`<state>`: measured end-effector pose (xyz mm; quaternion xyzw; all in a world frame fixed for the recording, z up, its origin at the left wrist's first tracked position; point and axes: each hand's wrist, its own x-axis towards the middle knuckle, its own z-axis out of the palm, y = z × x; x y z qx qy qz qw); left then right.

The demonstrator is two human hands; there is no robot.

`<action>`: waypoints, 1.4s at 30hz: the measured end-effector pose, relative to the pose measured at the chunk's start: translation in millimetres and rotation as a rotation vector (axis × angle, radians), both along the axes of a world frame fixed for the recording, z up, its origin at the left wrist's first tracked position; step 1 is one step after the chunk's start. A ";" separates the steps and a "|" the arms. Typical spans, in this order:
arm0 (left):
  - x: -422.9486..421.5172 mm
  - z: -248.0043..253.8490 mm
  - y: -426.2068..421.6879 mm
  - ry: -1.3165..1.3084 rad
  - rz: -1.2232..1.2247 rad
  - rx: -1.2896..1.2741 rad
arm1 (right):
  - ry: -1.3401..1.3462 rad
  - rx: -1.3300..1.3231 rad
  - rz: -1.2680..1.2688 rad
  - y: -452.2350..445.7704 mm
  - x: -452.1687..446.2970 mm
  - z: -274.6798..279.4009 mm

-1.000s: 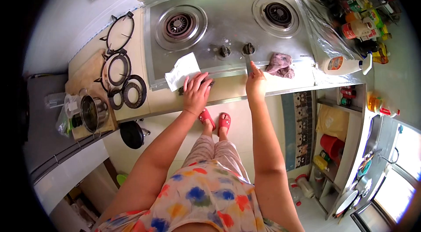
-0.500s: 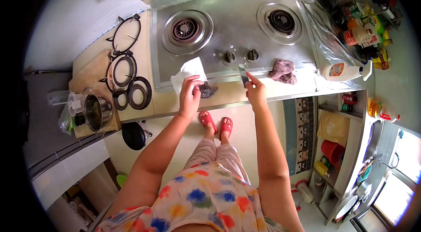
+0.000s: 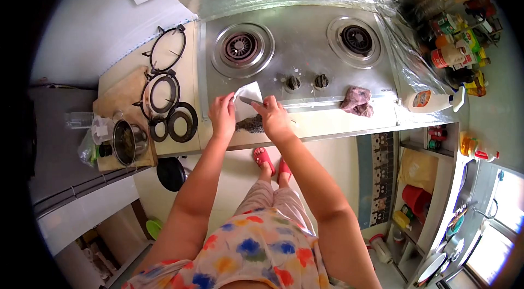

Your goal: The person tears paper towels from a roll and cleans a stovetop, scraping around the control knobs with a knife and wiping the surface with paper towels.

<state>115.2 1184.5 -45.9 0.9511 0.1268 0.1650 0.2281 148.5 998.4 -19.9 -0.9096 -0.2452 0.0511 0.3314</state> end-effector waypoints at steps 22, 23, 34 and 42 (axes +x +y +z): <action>-9.4 4.2 -14.5 0.100 -0.129 0.287 | 0.011 -0.215 0.020 -22.7 -4.5 -1.0; -10.8 4.6 -14.7 0.122 -0.139 0.323 | -0.001 -0.170 -0.005 -31.6 -6.2 -1.6; -16.6 36.5 -39.4 0.111 -0.087 0.270 | 0.254 0.187 -0.692 -152.1 2.1 -6.4; -17.5 20.5 -104.4 0.009 -0.412 0.066 | 0.243 0.129 -0.712 -169.7 24.8 -30.4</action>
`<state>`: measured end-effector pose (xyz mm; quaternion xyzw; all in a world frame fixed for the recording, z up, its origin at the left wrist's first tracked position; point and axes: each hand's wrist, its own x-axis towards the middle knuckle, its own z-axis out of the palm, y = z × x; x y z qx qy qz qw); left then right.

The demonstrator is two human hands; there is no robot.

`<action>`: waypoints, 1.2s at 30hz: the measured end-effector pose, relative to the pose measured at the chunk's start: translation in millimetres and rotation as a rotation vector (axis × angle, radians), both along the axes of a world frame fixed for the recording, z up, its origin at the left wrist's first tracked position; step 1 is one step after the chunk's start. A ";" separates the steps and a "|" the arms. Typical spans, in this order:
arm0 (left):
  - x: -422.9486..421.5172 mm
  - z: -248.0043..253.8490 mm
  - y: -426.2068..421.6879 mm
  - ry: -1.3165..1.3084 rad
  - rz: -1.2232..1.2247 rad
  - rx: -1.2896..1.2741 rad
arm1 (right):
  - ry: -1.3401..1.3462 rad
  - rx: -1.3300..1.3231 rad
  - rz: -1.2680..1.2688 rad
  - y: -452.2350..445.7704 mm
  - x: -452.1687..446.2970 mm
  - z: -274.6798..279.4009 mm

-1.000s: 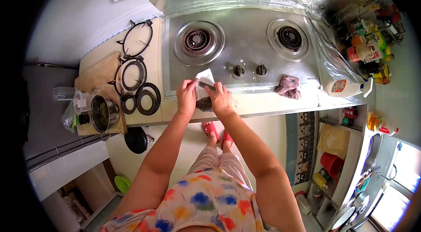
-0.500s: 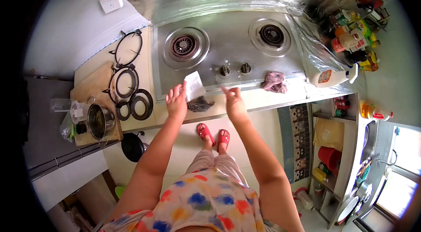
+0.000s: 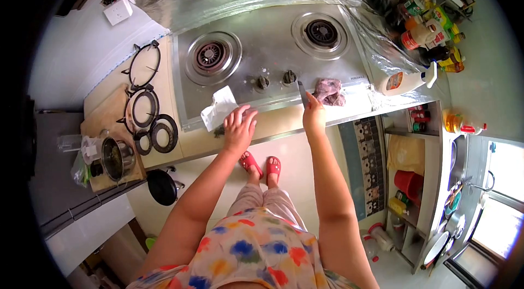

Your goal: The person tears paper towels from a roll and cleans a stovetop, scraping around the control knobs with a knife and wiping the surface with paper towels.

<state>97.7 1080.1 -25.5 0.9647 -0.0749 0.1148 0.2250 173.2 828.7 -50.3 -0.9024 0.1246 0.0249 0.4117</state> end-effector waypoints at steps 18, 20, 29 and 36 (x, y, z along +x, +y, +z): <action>2.0 -19.8 -4.0 -0.056 -0.044 0.097 | -0.054 -0.098 0.375 -36.1 40.5 39.7; 2.7 -19.1 -4.4 -0.060 -0.046 0.099 | -0.098 -0.102 0.397 -36.6 39.4 52.4; 7.1 -11.9 -18.3 -0.056 -0.118 0.015 | 0.120 -0.139 0.406 -51.6 53.4 45.1; 16.8 -4.7 -73.3 -0.040 -0.154 -0.043 | -0.044 -0.113 0.466 -66.3 70.5 45.5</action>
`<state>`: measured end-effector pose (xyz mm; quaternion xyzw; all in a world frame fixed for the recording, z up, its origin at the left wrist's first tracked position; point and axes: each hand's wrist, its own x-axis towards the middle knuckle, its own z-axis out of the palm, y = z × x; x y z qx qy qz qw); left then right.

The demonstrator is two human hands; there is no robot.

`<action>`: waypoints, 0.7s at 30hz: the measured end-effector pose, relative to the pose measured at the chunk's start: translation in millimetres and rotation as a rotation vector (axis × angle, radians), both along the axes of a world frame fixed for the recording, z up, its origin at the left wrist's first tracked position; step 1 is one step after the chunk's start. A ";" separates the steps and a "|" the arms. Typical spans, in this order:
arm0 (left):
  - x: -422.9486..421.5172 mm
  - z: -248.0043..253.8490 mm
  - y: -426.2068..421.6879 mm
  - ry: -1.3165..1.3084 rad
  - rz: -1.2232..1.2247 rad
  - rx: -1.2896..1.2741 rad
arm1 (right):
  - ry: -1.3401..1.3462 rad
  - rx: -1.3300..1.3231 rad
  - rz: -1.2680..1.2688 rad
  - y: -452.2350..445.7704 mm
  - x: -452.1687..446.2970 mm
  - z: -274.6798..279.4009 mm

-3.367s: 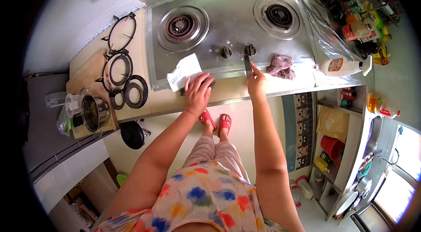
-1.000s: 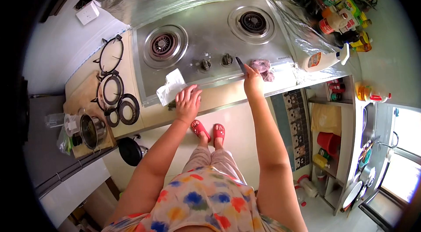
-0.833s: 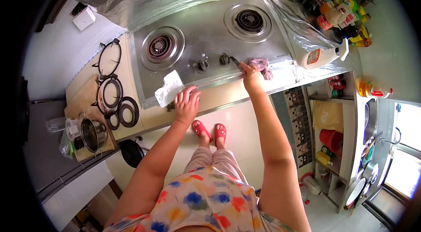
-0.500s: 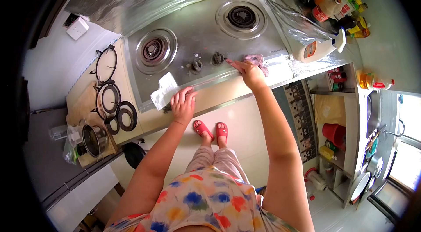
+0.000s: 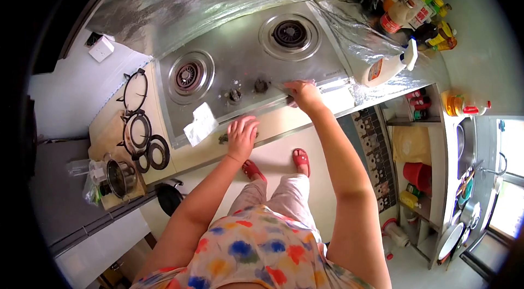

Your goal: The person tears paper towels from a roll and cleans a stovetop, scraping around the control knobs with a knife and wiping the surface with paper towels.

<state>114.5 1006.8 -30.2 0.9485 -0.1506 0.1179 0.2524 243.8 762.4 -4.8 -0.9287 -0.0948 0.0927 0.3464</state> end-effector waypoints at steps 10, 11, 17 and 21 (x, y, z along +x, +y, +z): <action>22.8 -13.1 -70.6 -0.035 0.249 0.128 | -0.448 -0.308 0.287 -7.4 73.0 -13.7; 21.9 -15.4 -69.6 -0.024 0.253 0.133 | -0.425 -0.306 0.291 -3.9 76.5 -19.6; 24.4 -10.5 -73.2 -0.020 0.274 0.140 | -0.448 -0.201 0.355 2.6 92.2 -33.6; 25.0 -7.7 -73.5 -0.032 0.277 0.135 | -0.443 -0.183 0.414 1.3 96.4 -29.7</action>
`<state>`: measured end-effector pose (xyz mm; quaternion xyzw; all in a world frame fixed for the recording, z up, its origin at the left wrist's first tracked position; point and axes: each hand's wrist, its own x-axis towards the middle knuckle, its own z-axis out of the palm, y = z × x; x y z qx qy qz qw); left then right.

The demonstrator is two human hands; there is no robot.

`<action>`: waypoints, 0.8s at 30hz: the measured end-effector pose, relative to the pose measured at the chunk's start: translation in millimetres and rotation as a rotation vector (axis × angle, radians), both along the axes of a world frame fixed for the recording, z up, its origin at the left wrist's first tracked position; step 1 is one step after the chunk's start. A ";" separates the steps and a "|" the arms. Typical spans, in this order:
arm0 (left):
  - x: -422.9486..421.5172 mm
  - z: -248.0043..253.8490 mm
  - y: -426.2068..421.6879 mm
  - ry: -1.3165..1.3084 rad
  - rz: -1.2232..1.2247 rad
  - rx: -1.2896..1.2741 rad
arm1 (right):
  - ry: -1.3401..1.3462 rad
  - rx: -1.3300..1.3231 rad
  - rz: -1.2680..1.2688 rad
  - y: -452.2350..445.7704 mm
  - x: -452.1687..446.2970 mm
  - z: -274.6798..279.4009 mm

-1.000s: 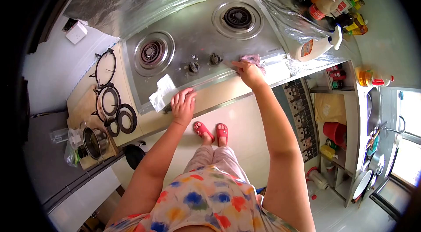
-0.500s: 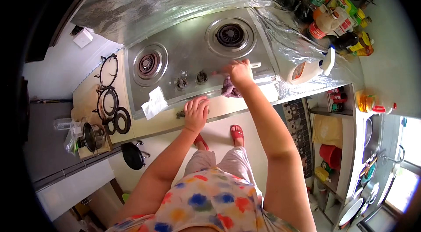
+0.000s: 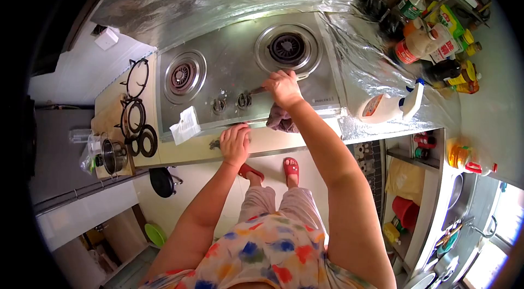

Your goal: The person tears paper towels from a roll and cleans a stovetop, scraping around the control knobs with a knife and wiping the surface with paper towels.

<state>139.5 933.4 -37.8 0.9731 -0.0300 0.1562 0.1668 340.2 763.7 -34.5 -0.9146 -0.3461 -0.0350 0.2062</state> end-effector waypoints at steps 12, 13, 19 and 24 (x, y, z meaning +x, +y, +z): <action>0.5 2.6 -1.4 -0.016 0.011 0.004 | -0.027 0.031 0.058 -5.1 -1.2 -3.2; 0.6 1.7 -1.2 -0.021 0.011 0.003 | -0.027 0.030 0.061 -5.9 -1.7 -3.7; 0.3 3.8 -2.3 -0.021 0.018 0.001 | -0.035 0.078 0.083 -9.3 -6.8 -5.8; 0.7 4.2 -2.1 -0.017 0.014 0.002 | -0.027 0.041 0.070 -11.2 -13.9 -1.2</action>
